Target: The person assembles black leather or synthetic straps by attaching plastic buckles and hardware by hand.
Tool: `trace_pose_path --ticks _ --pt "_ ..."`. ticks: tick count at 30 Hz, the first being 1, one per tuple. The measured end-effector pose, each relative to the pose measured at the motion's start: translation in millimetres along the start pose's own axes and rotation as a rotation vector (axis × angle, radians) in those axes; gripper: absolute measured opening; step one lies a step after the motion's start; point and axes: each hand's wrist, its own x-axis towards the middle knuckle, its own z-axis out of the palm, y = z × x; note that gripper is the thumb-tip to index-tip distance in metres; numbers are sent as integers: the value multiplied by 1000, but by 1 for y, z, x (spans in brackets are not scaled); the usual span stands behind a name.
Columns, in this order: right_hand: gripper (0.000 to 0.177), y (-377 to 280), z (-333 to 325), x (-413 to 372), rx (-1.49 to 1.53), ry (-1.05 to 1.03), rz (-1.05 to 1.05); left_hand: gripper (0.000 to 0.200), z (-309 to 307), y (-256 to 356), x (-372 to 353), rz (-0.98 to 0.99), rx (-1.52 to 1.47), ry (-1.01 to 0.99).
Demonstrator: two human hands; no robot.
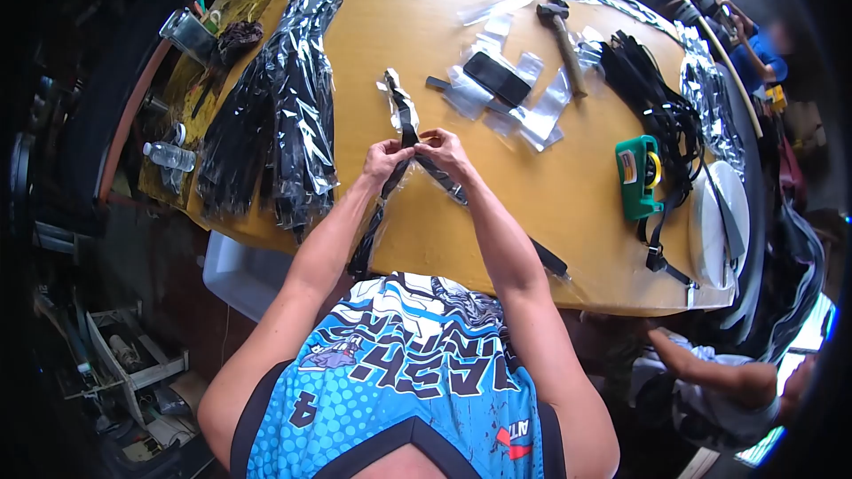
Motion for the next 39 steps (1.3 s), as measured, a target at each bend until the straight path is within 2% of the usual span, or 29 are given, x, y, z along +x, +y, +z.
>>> trace_pose_path --ticks 2,4,7,8,9,10,15,17,19,21,22,24,26,27,29,30,34,39 --pt "28 1 -3 0 7 -24 -22 16 1 3 0 -2 22 4" --pt "29 2 -5 -2 12 -60 -45 17 -1 -2 1 -63 -108 -66" --pt "34 2 -7 -10 47 -120 -18 18 -3 -4 -3 -86 -134 -94" --pt "35 0 -7 -15 -25 -65 45 21 -5 -5 -3 -72 -54 -80" --pt "35 -1 -7 -18 -99 -6 109 24 -3 -5 -5 -55 -103 -64" --pt "37 5 -6 -15 -141 3 82 24 0 -4 -6 -73 -109 -51" --pt "44 2 -3 -10 -110 59 147 22 6 -10 -8 -148 -157 -116" --pt "37 2 -1 -5 -51 123 192 19 9 -13 -11 -142 -58 -118" --pt "38 -2 -1 4 -64 124 167 17 15 -5 -20 -148 -5 -143" --pt "42 -10 -3 12 -51 4 257 17 22 1 -29 -144 -7 -154" --pt "32 -13 -2 18 21 -14 304 17 25 3 -33 -129 -47 -160" --pt "26 -18 -1 28 86 -32 308 17 29 11 -41 -161 -31 -161" --pt "19 -22 -1 42 237 -58 275 18 27 -2 -37 -197 -86 -175" --pt "19 -28 0 45 232 -55 273 18 27 1 -37 -194 -89 -179" --pt "25 -39 3 51 427 -75 177 17 25 4 -39 -183 -20 -94" --pt "33 -44 1 55 423 -70 201 16 24 3 -38 -176 -15 -78" --pt "39 -57 0 69 500 -68 123 16 20 2 -35 -154 26 -87" --pt "40 -66 0 78 483 -87 42 19 22 8 -35 -162 -87 -68"
